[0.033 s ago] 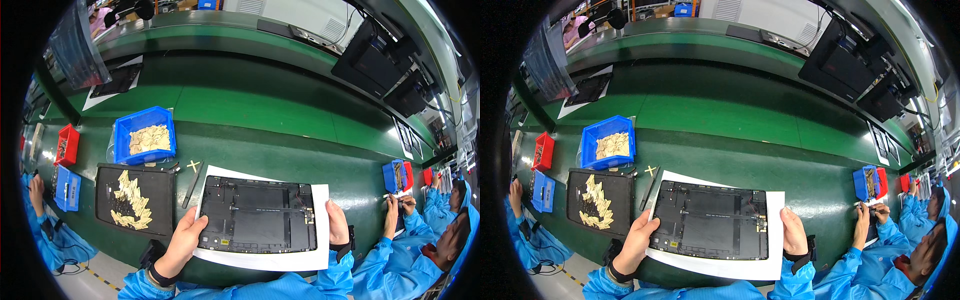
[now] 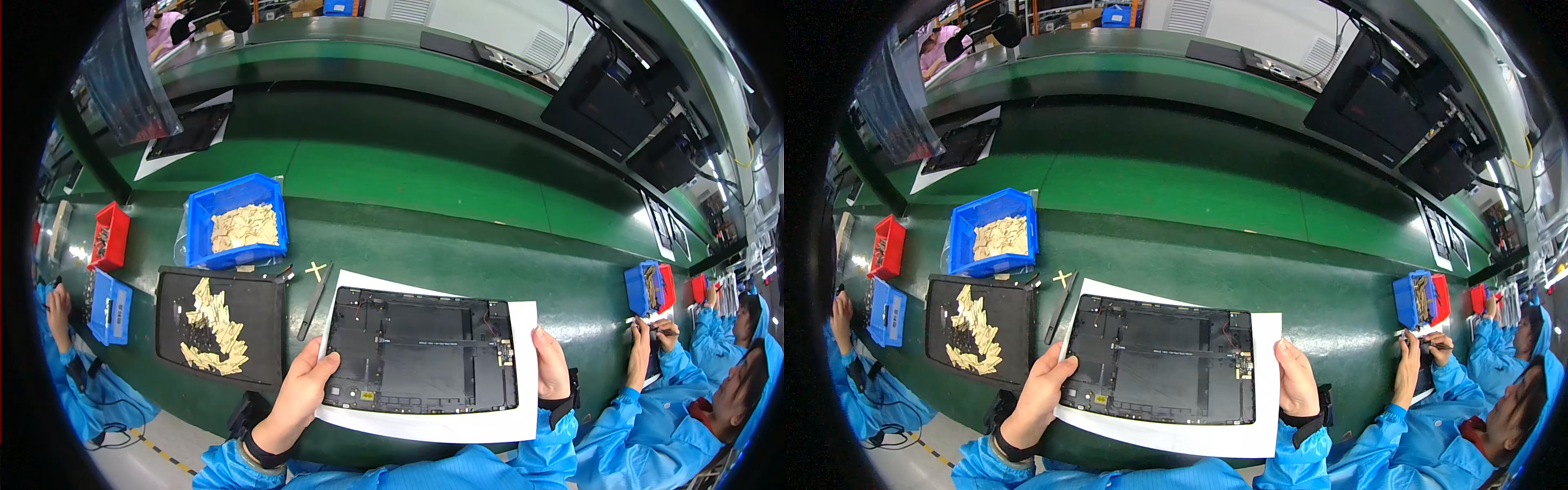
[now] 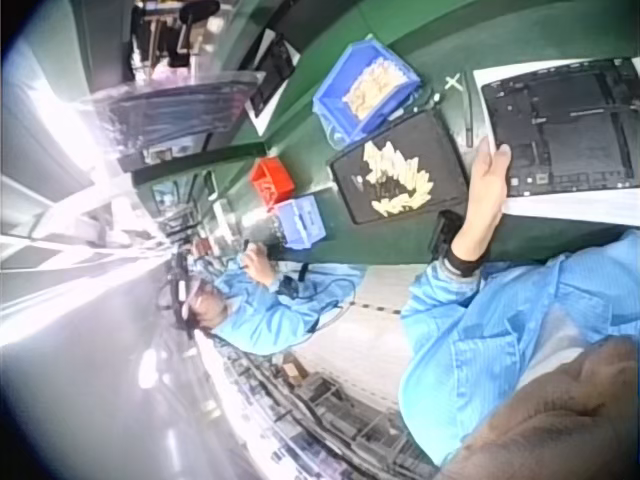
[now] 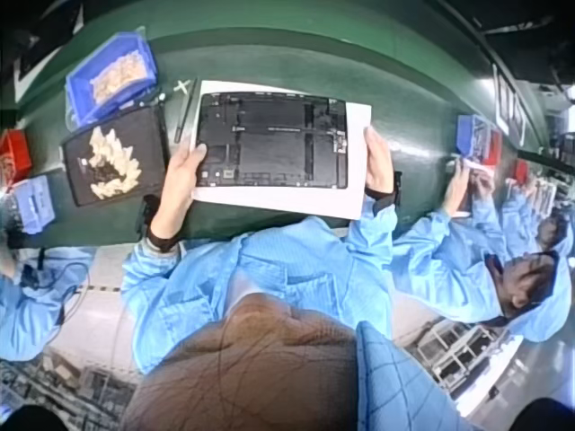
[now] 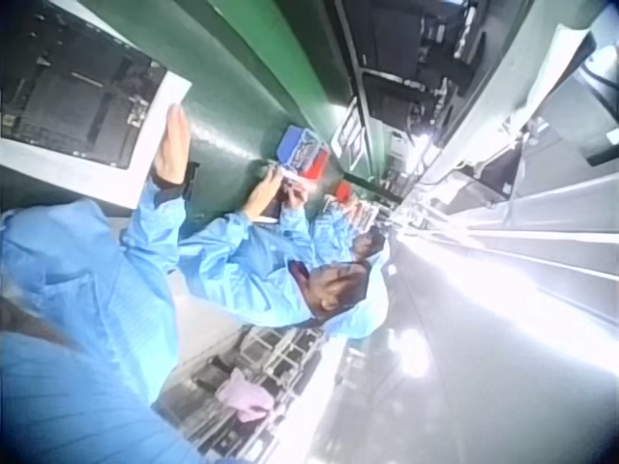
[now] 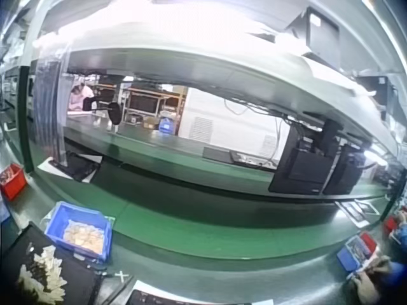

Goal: The person assembles internal components into an electronic device by hand, inserting ribbon cables and internal modules from component bins into the device's casing.

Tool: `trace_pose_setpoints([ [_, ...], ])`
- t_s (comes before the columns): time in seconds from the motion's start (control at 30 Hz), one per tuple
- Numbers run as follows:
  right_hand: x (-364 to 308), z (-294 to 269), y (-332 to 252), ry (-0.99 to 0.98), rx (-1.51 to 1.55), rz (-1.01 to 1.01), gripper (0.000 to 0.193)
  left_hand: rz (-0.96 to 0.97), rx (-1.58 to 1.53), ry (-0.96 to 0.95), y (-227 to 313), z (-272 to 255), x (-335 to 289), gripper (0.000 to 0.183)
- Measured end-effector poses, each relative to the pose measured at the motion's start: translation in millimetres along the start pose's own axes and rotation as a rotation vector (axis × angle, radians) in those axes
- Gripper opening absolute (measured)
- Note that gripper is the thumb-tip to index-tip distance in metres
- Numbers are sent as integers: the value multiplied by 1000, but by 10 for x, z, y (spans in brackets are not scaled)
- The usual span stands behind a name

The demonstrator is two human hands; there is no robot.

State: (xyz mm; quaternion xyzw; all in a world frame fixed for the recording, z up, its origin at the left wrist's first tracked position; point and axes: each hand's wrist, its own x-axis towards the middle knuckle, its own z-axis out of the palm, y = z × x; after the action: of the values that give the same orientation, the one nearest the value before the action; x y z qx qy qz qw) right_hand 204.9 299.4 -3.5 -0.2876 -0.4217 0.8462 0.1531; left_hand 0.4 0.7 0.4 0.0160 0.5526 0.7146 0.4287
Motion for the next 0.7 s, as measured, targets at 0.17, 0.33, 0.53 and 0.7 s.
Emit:
trace_pose_setpoints([
  [0.17, -18, -33, -20, -20, -4, 20, 42, -10, -16, -6, 43, 18, -13, 32],
  [0.33, -18, 77, -125, -140, -1, 35, 47, -22, -41, -44, 60, 22, 12, 34],
  [0.53, 70, 299, -234, -14, -343, -126, 45, 302, 82, -216, -10, 15, -8, 46],
  [0.7, 972, 682, -942, 26, -664, -430, 24, 325, 20, -436, -40, -49, -61, 74],
])
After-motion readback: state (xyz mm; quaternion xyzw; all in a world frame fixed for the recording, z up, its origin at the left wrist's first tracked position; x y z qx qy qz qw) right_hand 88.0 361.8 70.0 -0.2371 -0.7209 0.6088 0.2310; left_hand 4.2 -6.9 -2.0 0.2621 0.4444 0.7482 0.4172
